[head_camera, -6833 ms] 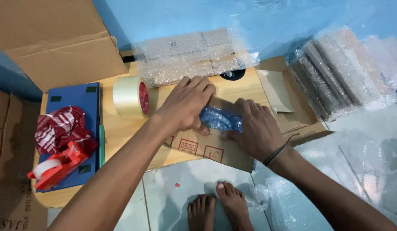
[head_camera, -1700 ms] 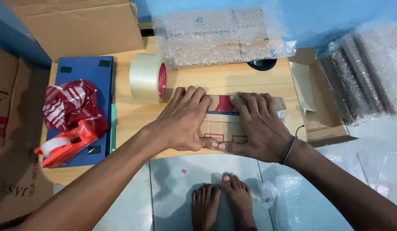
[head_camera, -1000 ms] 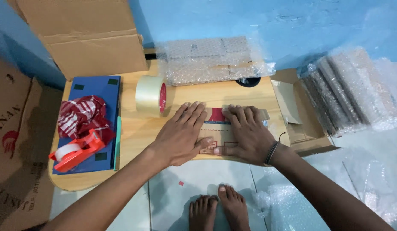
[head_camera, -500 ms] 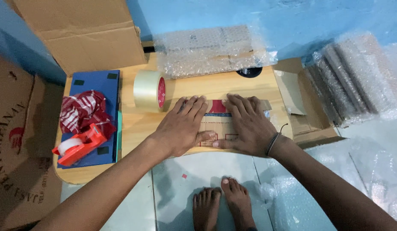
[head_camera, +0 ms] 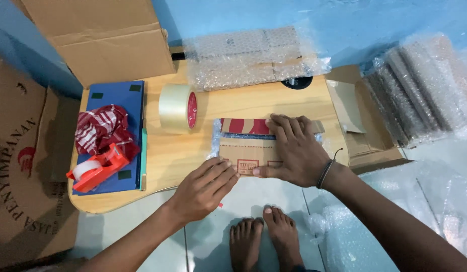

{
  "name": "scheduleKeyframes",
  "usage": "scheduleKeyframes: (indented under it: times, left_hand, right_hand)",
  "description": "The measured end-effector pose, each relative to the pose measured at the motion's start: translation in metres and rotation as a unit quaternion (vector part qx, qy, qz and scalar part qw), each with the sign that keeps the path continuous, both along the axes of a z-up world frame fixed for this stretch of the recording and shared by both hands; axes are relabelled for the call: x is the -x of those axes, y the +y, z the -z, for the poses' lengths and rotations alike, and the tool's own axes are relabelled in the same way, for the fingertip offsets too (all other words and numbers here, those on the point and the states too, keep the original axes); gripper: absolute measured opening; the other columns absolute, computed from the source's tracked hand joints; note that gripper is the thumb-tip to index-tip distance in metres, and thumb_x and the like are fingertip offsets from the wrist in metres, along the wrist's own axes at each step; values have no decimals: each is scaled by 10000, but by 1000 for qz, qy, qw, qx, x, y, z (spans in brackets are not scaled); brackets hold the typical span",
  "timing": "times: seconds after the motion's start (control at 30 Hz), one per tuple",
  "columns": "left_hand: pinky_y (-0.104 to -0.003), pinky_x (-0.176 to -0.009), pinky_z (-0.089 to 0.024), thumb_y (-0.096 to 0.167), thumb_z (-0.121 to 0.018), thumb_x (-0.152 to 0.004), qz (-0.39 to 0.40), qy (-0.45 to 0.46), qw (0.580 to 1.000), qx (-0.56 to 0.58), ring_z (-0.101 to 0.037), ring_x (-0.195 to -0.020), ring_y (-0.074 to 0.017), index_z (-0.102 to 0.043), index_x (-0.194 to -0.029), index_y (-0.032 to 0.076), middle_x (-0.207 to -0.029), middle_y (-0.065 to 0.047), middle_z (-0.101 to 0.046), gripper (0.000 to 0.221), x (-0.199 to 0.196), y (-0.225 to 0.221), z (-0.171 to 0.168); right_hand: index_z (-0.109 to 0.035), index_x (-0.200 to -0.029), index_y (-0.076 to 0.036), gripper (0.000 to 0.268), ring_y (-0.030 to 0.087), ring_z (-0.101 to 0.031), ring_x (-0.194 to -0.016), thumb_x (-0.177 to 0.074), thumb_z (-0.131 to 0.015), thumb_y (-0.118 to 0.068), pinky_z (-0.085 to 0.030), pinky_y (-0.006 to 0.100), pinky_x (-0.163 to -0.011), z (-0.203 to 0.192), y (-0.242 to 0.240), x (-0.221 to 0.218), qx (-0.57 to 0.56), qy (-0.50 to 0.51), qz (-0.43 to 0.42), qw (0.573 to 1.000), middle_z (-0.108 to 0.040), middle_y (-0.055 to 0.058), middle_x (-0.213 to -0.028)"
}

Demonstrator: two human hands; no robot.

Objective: Wrapping a small item in bubble wrap and sealing it inside a cardboard sleeve using adhesive tape.

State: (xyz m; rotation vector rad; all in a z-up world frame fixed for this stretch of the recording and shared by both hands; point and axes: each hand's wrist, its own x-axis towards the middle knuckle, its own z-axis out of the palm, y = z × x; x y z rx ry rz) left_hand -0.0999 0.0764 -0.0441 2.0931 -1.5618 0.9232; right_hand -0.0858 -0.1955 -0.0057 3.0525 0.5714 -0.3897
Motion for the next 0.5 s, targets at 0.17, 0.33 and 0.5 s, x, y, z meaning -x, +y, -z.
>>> scheduleKeyframes:
  times: [0.17,0.33,0.5]
  left_hand:
    - [-451,-873,-643,-64,-721,-903,-15,-33,999,25,-714,-869,-280,-754,-1001,8,-905,-137,-695,126,4,-5,1]
    - [-443,-802,-661,-72,-753,-868,-13,-61,997,51,-712,-774,-278,-760,-902,15,-823,-149,-696,94,6,-6,20]
    - [-476,-781,-660,-75,-761,-857,-3,-67,997,47,-711,-751,-303,-755,-879,5,-797,-172,-694,84,5,-8,20]
  right_hand:
    - [-297,-1547,-68,1204,330,-280,-1516,-801,-341,-1013,-117,574,-1226,5,5,14,-5,-1,10,1000,-364,193,-1551]
    - [-324,-1534,-65,1228,338,-298,-1510,-779,-343,-1033,-127,578,-1226,8,7,21,-11,-5,21,1000,-373,201,-1555]
    - [-362,-1527,-93,1221,312,-337,-1503,-759,-354,-1043,-156,565,-1229,10,8,20,12,-29,24,999,-419,173,-1544]
